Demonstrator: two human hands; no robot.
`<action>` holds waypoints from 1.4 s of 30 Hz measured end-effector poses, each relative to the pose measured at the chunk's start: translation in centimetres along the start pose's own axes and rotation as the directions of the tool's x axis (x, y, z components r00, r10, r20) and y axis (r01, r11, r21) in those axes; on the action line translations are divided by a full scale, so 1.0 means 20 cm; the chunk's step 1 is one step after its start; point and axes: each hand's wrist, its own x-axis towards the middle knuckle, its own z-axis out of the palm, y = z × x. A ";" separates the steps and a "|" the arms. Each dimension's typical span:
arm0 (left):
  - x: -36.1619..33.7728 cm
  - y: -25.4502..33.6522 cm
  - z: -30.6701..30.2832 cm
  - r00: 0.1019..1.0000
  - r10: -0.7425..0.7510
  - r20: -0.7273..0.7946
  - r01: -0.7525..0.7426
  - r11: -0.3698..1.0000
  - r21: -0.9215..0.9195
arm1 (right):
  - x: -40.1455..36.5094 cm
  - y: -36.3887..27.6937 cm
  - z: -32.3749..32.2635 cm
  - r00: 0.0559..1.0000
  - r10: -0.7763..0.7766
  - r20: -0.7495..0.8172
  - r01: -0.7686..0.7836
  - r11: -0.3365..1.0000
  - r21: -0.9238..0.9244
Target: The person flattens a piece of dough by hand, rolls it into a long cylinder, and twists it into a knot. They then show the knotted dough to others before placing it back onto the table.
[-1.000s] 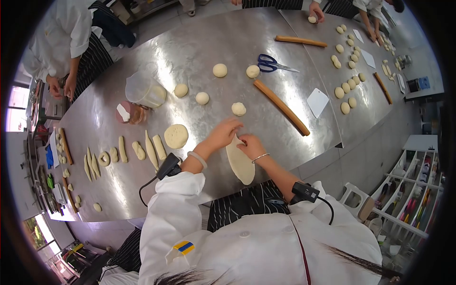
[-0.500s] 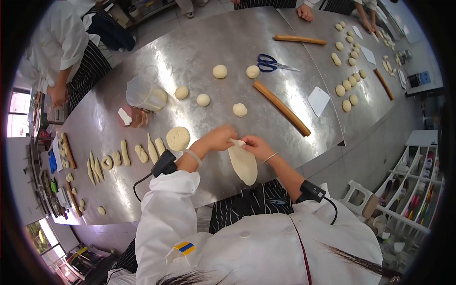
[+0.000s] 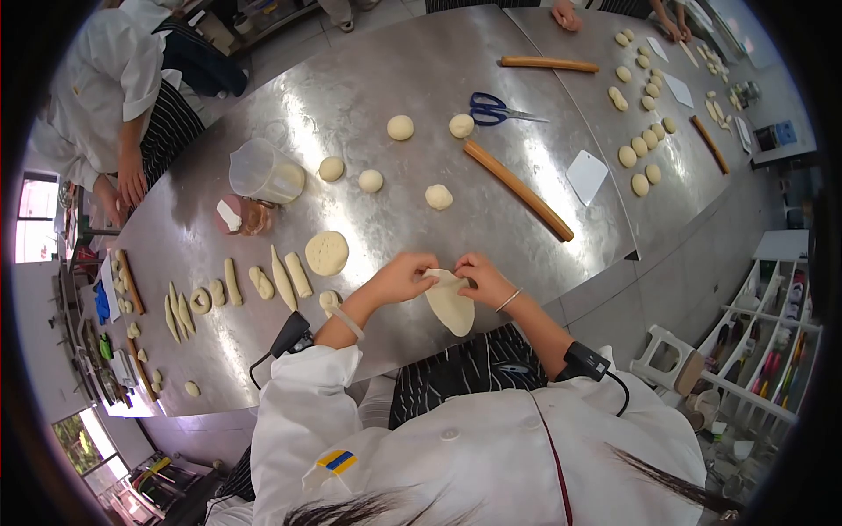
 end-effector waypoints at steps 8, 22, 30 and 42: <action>-0.19 0.24 0.07 0.997 0.062 -0.054 -0.060 0.997 0.045 | -0.20 -0.12 0.06 0.991 0.131 -0.015 -0.114 0.910 0.398; -0.45 0.45 0.07 0.981 0.055 -0.185 -0.038 0.995 0.094 | -0.36 -0.20 0.06 0.988 0.102 0.117 -0.134 0.941 0.309; -0.56 0.53 0.04 0.949 0.070 -0.308 -0.070 0.997 0.011 | -0.36 -0.26 -0.05 0.975 0.202 0.089 -0.219 0.852 0.476; -0.34 0.17 -0.17 0.806 0.184 -0.562 -0.047 0.967 0.249 | 0.26 -0.25 -0.51 0.969 -0.211 -0.131 0.197 0.974 -0.115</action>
